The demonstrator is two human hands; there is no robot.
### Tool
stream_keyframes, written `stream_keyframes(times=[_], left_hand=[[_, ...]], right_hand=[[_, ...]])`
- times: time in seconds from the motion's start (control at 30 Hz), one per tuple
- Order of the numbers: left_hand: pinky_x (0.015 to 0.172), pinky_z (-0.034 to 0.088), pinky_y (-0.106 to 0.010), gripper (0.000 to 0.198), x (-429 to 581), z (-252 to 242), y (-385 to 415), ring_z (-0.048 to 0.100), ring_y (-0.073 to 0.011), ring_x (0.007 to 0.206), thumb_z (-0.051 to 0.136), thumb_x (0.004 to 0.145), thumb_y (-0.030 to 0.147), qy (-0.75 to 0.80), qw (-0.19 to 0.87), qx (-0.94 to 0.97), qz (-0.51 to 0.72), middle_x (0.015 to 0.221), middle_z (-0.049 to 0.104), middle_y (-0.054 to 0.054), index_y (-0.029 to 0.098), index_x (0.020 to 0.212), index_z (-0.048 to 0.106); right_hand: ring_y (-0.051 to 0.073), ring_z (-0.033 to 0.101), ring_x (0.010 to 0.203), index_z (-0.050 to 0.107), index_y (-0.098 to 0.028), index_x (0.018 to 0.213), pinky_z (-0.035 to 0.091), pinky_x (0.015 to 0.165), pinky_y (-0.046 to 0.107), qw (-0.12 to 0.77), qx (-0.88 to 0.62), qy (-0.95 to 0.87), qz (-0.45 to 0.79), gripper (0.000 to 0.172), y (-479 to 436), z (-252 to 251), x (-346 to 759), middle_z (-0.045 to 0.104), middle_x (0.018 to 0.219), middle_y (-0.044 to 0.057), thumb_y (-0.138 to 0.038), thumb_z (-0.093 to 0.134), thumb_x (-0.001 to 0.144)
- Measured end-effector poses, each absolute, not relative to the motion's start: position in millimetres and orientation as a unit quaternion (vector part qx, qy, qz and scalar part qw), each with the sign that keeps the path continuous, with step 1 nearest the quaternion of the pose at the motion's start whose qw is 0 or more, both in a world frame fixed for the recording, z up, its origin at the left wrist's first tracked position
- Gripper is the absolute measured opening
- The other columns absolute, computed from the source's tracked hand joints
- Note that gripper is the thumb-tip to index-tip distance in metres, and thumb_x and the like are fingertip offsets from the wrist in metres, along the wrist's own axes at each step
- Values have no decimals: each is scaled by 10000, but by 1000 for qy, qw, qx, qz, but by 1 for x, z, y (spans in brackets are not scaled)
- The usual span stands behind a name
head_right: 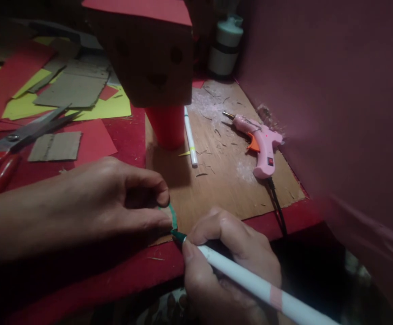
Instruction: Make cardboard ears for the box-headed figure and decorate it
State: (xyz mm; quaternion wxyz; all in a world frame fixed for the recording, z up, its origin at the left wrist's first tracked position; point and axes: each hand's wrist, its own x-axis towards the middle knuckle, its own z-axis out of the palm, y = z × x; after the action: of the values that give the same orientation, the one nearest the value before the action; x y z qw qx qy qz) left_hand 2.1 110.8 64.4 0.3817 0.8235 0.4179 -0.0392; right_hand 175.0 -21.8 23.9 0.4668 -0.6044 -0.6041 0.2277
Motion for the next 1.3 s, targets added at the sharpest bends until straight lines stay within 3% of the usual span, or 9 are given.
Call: stream_keyframes(times=[0.2, 0.7, 1.3], left_hand=[[450, 261, -275, 109, 3, 64, 105, 435, -112, 483, 665, 772, 358, 414, 351, 839, -34, 657, 625, 39, 258, 731, 648], [449, 214, -305, 157, 0, 59, 101, 410, -133, 477, 636, 839, 419, 389, 321, 863, -10, 649, 593, 13, 267, 801, 638], [480, 264, -294, 206, -3, 58, 103, 459, -139, 529, 629, 870, 450, 372, 341, 863, -6, 752, 647, -11, 256, 801, 612]], right_hand=[[98, 658, 533, 593, -257, 670, 458, 476, 175, 458, -650, -583, 166, 199, -22, 27, 170, 699, 614, -68, -93, 658, 762], [109, 679, 529, 594, -227, 714, 518, 501, 190, 396, -604, -669, 175, 180, -13, 28, 180, 726, 630, -34, -78, 648, 798], [68, 612, 472, 560, -225, 703, 459, 467, 165, 367, -609, -686, 155, 199, -13, 27, 179, 679, 590, -57, -51, 627, 773]])
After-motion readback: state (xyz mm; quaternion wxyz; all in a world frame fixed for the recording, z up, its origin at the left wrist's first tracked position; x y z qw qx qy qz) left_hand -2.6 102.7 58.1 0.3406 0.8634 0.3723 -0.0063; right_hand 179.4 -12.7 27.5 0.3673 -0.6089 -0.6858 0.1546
